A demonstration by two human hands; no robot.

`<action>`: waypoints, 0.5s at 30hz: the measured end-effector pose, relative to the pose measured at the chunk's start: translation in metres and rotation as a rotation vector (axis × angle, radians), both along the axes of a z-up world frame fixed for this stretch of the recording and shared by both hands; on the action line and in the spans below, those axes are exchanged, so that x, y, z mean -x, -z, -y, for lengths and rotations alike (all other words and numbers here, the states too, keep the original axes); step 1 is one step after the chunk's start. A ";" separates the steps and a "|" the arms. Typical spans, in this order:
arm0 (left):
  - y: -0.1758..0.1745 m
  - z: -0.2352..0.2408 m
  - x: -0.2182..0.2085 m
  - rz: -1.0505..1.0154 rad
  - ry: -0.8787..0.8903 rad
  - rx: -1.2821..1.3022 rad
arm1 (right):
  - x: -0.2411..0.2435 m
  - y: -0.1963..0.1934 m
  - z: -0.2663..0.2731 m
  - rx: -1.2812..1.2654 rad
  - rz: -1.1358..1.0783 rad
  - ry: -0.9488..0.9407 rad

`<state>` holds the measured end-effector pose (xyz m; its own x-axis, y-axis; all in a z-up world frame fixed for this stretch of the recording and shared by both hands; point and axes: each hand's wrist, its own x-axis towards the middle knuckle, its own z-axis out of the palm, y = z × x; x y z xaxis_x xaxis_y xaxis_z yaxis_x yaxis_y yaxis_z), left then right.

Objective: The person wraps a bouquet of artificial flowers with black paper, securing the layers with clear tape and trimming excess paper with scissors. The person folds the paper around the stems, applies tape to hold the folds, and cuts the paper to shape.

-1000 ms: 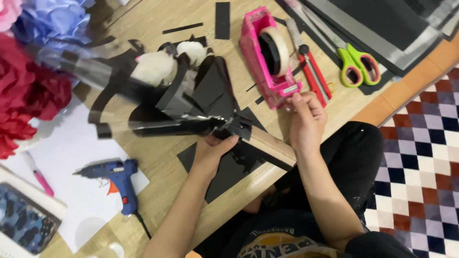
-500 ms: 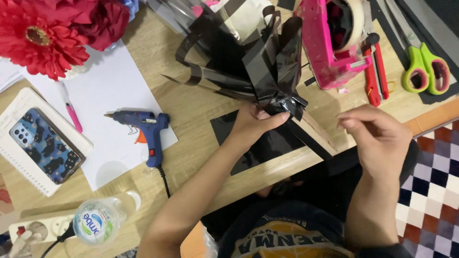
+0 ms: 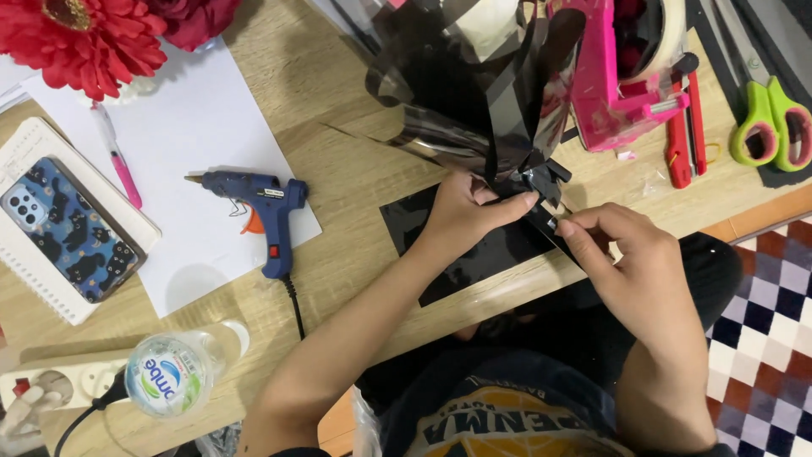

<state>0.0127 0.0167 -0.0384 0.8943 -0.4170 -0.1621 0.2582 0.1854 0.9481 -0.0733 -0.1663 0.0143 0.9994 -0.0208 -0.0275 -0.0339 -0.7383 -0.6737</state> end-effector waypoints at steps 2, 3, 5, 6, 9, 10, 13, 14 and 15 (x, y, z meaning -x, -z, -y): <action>0.007 0.002 0.001 -0.005 -0.005 0.093 | 0.000 -0.004 -0.003 0.021 -0.019 0.015; 0.011 0.003 0.001 -0.010 -0.005 0.184 | 0.000 -0.006 -0.004 0.041 -0.036 0.034; 0.011 0.003 0.002 -0.004 -0.011 0.172 | -0.001 -0.007 -0.007 0.078 -0.039 0.041; 0.011 0.003 0.002 0.003 -0.013 0.160 | -0.001 -0.008 -0.008 0.115 -0.039 0.052; 0.001 0.001 0.007 -0.021 -0.007 0.126 | -0.001 -0.008 -0.011 0.142 -0.052 0.084; 0.004 0.002 0.008 -0.021 -0.007 0.126 | -0.001 -0.009 -0.011 0.143 -0.053 0.085; 0.003 0.003 0.010 0.061 -0.044 0.145 | 0.000 -0.011 -0.012 0.187 -0.075 0.096; -0.002 0.002 0.010 -0.051 -0.037 0.073 | 0.000 -0.012 -0.012 0.213 -0.091 0.117; -0.007 0.002 0.010 -0.162 -0.030 0.000 | 0.001 -0.013 -0.013 0.239 -0.107 0.139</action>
